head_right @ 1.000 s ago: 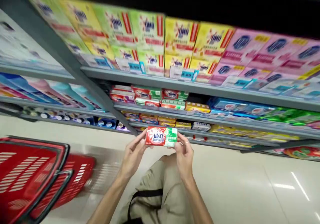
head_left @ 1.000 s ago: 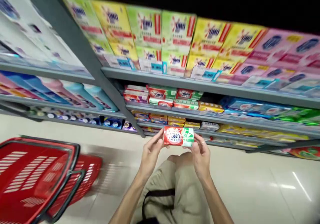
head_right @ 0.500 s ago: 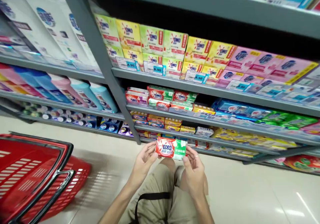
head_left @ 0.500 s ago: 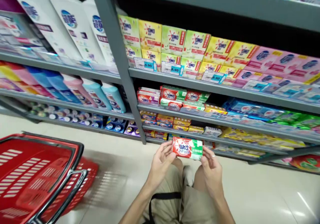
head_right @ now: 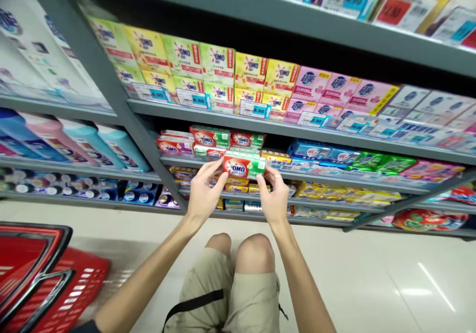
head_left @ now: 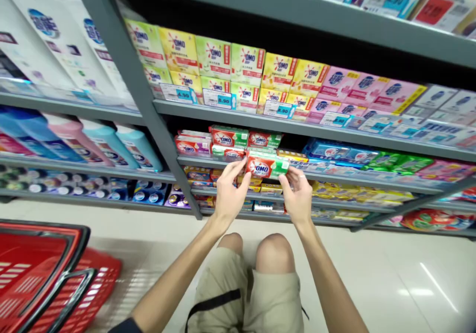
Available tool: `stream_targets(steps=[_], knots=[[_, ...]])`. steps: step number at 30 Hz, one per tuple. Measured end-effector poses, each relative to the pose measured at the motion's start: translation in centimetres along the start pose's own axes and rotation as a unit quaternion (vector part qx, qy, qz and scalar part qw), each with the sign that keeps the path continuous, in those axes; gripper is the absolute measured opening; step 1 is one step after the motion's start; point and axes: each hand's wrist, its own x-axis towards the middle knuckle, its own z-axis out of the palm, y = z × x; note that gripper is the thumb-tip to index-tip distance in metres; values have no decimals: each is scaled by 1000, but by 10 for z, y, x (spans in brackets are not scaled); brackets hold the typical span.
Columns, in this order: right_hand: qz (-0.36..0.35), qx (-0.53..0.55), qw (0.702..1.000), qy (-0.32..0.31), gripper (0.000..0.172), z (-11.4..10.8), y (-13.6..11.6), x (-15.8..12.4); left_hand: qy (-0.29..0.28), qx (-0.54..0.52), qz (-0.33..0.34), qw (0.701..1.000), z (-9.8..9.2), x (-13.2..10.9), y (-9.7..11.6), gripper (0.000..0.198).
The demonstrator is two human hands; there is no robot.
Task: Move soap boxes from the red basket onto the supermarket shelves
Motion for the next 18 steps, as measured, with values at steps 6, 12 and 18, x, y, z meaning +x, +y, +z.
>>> stream_targets(steps=[6,12,18], knots=[[-120,-128,982,69,29,10,16,50,-3,23,31,999,27,33,0,48],[-179,-211,958,79,26,22,35,72,-1,97,54,994,35,46,-27,54],[-190,-240,947,100,27,28,49,75,-18,120,74,990,38,46,-35,60]])
